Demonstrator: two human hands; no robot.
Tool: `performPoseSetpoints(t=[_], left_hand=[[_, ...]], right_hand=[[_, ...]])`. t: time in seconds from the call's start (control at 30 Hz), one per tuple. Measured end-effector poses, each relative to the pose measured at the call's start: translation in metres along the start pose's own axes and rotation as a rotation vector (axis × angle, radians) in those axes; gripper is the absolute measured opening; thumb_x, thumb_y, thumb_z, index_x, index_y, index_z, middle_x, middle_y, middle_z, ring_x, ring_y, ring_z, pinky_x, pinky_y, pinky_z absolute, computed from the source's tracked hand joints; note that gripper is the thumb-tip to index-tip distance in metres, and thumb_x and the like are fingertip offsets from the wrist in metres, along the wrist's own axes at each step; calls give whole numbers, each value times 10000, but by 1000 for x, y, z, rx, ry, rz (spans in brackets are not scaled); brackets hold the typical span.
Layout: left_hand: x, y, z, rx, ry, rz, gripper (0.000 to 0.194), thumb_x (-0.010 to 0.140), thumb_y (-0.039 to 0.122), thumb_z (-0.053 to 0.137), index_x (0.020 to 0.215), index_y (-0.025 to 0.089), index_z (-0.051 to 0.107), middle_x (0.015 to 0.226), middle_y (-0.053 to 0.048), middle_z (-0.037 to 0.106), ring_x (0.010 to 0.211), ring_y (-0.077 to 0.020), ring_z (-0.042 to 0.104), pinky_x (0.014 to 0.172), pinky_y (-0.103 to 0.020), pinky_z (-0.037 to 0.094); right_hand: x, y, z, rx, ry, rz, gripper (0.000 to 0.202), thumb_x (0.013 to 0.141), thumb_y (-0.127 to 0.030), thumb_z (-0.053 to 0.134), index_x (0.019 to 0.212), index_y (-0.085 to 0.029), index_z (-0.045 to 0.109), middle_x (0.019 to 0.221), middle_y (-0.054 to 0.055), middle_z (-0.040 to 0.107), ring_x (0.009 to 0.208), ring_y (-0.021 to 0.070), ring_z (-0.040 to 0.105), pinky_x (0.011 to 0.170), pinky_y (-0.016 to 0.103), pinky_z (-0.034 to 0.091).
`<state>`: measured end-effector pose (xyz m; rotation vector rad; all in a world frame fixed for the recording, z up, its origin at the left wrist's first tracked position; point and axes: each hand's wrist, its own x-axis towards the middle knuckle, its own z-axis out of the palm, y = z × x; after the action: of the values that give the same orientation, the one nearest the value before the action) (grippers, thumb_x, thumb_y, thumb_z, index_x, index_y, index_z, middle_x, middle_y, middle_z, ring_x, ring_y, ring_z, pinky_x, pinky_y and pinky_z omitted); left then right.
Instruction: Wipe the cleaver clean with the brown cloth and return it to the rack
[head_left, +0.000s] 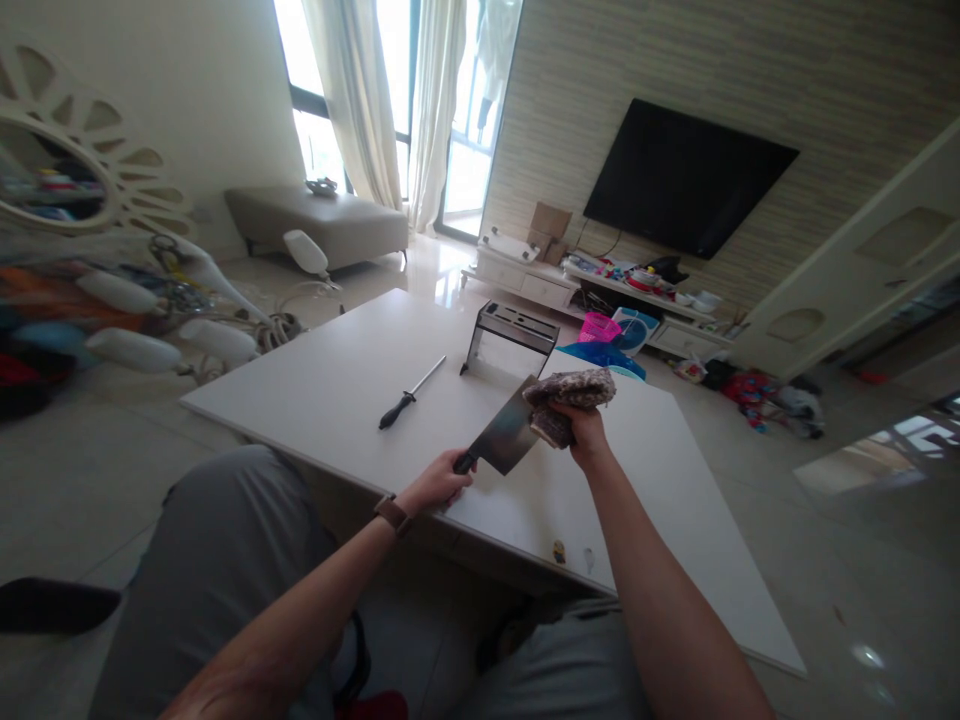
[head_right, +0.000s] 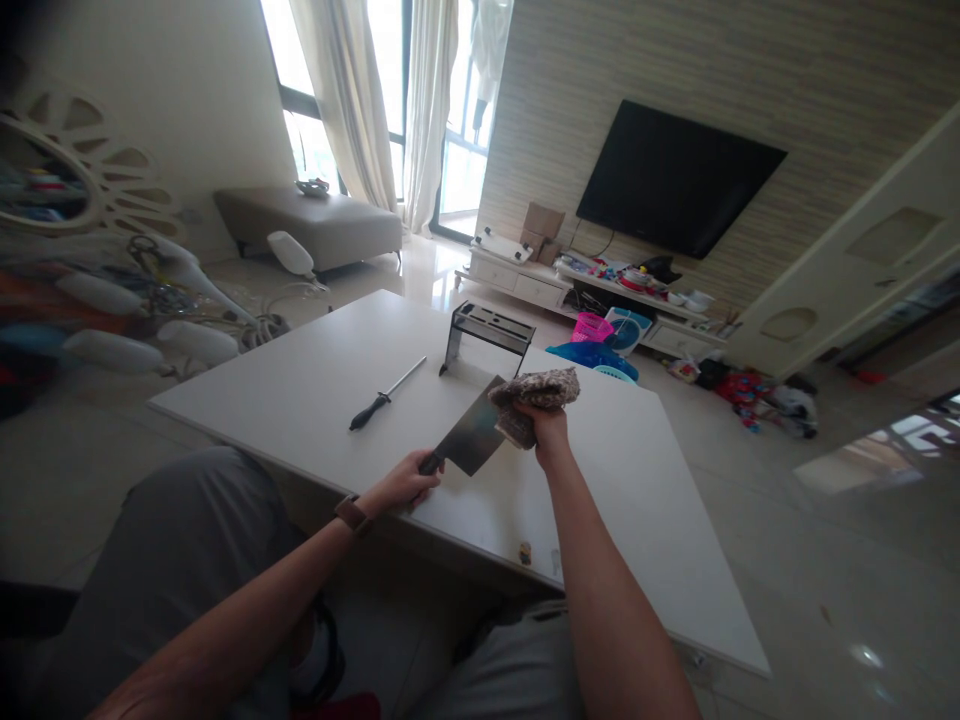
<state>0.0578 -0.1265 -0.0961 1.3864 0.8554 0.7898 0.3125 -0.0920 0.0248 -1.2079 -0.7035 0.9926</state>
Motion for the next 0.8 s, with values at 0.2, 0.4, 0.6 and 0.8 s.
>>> performPoseSetpoints(t=[0.2, 0.4, 0.6, 0.8], left_hand=[[-3, 0, -1, 81, -36, 21, 177, 706, 134, 562, 873, 191, 552, 530, 104, 460, 339, -83, 457, 318, -185, 352], [0, -1, 1, 54, -15, 22, 163, 705, 150, 578, 860, 189, 546, 537, 103, 456, 338, -83, 461, 314, -182, 343], [0, 0, 1, 50, -38, 9, 180, 690, 151, 561, 866, 190, 549, 518, 107, 440, 327, -91, 456, 321, -186, 332], [-6, 6, 0, 151, -36, 24, 175, 673, 137, 556, 839, 172, 599, 530, 80, 481, 378, -82, 456, 388, -189, 317]], right_hand=[[-6, -4, -12, -177, -178, -4, 489, 424, -170, 924, 885, -152, 760, 878, 60, 806, 814, 295, 759, 744, 425, 630], [-6, 4, -3, -113, -38, -122, 491, 420, -184, 924, 881, -161, 755, 875, 41, 805, 824, 297, 749, 719, 421, 630], [3, -4, -10, -149, 46, -178, 484, 440, -236, 930, 886, -155, 761, 867, 32, 800, 834, 278, 744, 748, 404, 625], [1, -17, -35, -416, -224, -180, 519, 429, -144, 922, 926, -163, 775, 892, 41, 802, 864, 268, 737, 759, 369, 621]])
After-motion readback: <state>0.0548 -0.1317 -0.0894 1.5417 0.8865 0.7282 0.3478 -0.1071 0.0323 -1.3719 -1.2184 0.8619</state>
